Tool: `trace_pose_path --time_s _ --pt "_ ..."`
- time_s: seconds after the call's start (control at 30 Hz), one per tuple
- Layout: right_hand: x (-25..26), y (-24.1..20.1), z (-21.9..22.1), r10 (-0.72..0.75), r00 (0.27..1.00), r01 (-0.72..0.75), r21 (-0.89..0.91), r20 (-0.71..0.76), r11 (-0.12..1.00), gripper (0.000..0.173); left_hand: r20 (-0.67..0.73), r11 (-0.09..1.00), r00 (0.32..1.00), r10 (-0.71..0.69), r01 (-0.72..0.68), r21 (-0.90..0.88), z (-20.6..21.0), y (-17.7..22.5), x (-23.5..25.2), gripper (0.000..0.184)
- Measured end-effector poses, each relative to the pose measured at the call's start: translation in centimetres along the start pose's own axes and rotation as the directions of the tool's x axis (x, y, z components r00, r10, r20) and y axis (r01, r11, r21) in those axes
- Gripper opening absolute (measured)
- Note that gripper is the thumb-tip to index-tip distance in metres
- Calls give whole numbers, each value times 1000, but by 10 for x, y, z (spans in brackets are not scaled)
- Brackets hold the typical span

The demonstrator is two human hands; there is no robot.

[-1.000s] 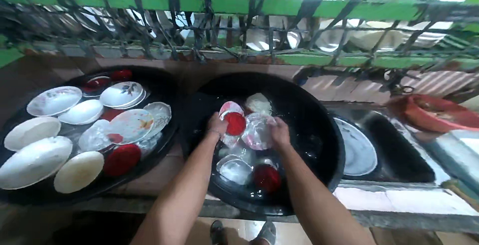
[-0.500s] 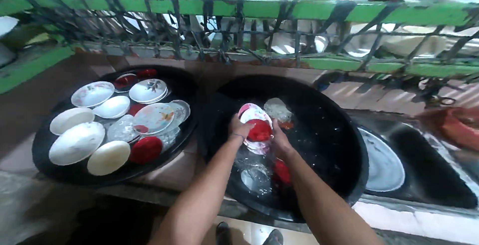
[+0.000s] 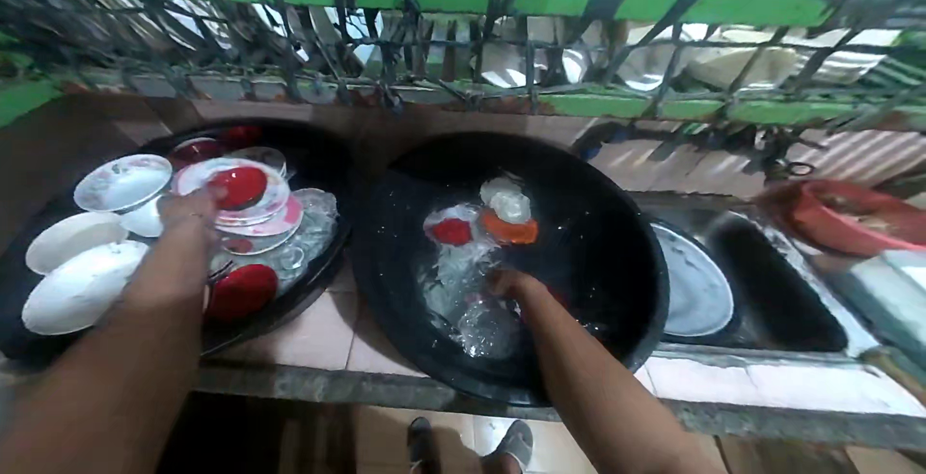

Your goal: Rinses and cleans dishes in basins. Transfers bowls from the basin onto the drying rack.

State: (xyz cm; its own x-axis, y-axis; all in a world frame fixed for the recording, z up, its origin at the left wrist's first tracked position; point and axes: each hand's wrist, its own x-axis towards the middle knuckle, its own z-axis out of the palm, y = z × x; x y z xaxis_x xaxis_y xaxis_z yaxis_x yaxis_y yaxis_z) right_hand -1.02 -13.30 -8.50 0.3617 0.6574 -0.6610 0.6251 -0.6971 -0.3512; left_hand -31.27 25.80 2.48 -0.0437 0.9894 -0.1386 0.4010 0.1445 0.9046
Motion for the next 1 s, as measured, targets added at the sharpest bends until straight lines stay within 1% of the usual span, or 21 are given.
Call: trace_pose_path --time_s 0.03,0.07,0.13,0.17,0.2,0.23,0.27,0.3,0.37,0.4,0.47,0.5,0.53,0.6,0.63,0.7,0.73,0.8,0.87,0.93,1.0 --pt "4 0 1 -46 999 47 -40 23 998 53 -10 997 1000 -19 20 70 -7 -9 14 76" --pt "2 -2 1 -72 996 73 -26 47 997 56 -22 988 1000 -15 18 156 -12 -16 22 73" --pt "-12 -6 4 -100 991 79 219 86 972 59 -58 925 994 88 -60 375 -19 -12 13 73" --pt "-22 -8 3 -86 988 42 318 126 947 60 -46 879 985 166 -127 459 -19 1 -4 81" --pt "-29 -9 3 -86 983 25 347 164 938 60 -33 852 962 272 -224 473 -15 14 -22 85" --pt "-35 -10 0 -113 969 40 312 218 949 60 14 825 925 379 -345 447 -7 28 -43 83" --pt "-42 -15 -4 -139 949 73 233 282 970 56 106 793 879 464 -466 394 7 40 -66 73" --pt "-49 -24 -6 -116 938 72 142 327 987 52 233 760 834 501 -552 344 26 47 -89 60" --pt "-65 -45 -7 26 935 -37 26 354 999 45 527 732 729 436 -628 263 73 48 -134 39" --pt "-59 -40 -4 23 945 -34 28 326 999 41 659 739 665 351 -629 242 100 45 -155 36" --pt "-35 -14 -3 -58 960 50 35 275 998 37 840 693 528 124 -652 308 153 30 -188 42" --pt "-32 -6 -2 -79 968 77 20 239 997 36 880 631 474 12 -686 361 177 21 -203 49" --pt "-32 -1 -2 -93 977 94 2 192 996 37 890 555 449 -76 -723 412 198 9 -215 53" --pt "-44 -2 -6 -100 983 89 81 151 993 46 863 449 460 -210 -739 503 221 -7 -236 55" --pt "-49 0 -6 -105 982 77 179 154 981 48 842 435 481 -244 -722 538 226 -15 -243 56" --pt "-66 -5 -6 -117 975 46 346 188 937 53 818 517 531 -222 -647 560 231 -33 -252 67" --pt "-74 -10 -7 -133 968 52 351 211 935 58 818 578 541 -194 -610 541 229 -39 -257 63" --pt "-75 -9 -4 -219 948 139 319 229 937 68 804 705 567 -178 -496 506 219 -43 -261 54" --pt "-72 -2 -1 -266 942 193 319 203 928 59 822 751 545 -166 -471 464 216 -43 -256 43" --pt "-70 1 -5 -150 972 112 206 180 972 55 850 730 502 -156 -521 442 219 -40 -246 44" --pt "-57 12 6 -69 994 58 124 84 991 46 867 727 473 -155 -539 424 230 -37 -239 55"
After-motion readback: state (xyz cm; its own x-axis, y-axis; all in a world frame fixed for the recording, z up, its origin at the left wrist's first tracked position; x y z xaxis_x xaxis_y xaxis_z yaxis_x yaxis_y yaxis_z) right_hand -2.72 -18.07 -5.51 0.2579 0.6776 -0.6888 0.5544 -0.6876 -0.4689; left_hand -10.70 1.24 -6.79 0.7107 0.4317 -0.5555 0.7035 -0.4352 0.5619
